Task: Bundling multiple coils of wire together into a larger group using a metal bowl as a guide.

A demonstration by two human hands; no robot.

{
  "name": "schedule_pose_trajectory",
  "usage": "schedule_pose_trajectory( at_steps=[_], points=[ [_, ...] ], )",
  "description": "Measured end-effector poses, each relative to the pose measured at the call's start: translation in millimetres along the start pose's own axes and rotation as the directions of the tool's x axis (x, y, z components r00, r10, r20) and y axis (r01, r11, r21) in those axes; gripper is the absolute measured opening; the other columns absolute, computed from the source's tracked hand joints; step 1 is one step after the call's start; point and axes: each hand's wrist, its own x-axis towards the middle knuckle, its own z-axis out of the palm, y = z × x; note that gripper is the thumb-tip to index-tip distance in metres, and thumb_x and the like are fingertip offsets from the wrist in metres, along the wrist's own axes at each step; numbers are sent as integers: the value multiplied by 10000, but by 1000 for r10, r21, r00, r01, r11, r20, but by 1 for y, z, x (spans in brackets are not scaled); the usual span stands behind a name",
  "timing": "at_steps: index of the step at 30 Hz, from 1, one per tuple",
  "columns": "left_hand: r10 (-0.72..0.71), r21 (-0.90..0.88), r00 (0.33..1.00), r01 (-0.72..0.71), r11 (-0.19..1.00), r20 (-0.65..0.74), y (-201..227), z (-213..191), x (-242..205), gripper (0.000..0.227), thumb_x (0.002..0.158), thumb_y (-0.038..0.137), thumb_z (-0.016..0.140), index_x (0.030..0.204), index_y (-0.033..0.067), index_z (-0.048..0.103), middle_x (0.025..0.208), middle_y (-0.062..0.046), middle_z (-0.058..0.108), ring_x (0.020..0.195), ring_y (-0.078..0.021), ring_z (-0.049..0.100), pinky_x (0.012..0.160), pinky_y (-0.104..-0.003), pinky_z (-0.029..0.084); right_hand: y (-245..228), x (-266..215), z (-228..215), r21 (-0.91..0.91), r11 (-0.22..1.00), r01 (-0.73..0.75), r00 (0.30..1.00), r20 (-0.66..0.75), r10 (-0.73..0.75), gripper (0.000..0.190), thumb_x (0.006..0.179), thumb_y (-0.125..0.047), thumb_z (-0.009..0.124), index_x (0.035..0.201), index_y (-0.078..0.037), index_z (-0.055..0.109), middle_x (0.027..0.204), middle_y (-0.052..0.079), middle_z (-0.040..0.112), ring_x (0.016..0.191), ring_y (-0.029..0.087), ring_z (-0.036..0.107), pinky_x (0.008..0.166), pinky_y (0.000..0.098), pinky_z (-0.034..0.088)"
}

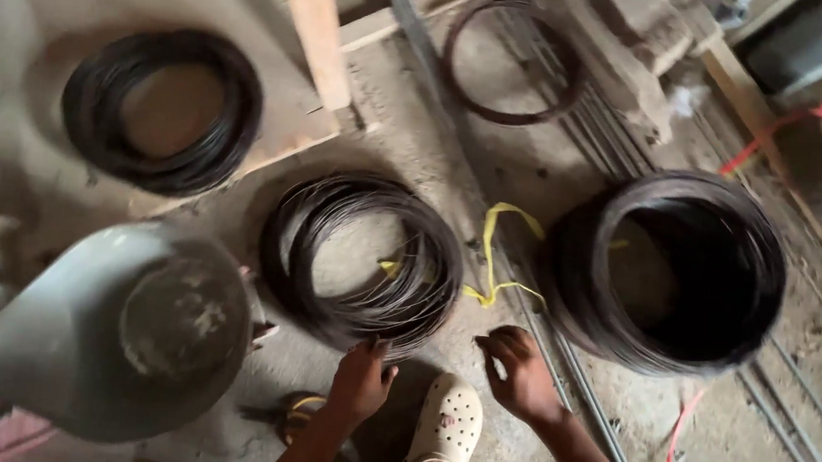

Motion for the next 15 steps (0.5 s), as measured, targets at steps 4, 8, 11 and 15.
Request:
schedule_pose_trajectory(
  at_steps=[4,8,11,15],
  points=[
    [-129,-29,981,134,990,143,-1,0,-25,339,930,318,678,1182,102,605,1083,-163,665,943,-426,630,793,-538,528,5,31,59,14,980,198,942,273,-194,546,927,-262,733,1370,20,585,1231,232,674,1137,391,606,996,502,497],
    [-193,-21,977,196,980,96,-7,-2,-42,384,937,368,663,1210,98,634,1121,-147,669,949,-406,647,826,-530,512,5,57,121,-77,959,274,827,528,-194,949,888,-597,704,1519,33,380,1552,278,400,1458,448,331,1201,563,276],
    [-256,-192,963,269,944,90,-6,-18,-50,300,945,315,662,1115,69,637,1060,-170,668,966,-403,639,862,-526,492,13,48,168,-301,843,445,730,668,-147,1427,705,-901,753,1589,61,180,1608,301,260,1508,469,184,1243,584,85],
    [-348,-267,937,344,900,36,-16,-27,-51,293,949,297,663,1115,61,612,1073,-180,654,986,-406,627,837,-526,500,29,32,201,-432,800,417,728,686,-9,1276,667,-696,876,1562,-4,285,1601,254,323,1399,428,379,1164,543,266]
  ],
)
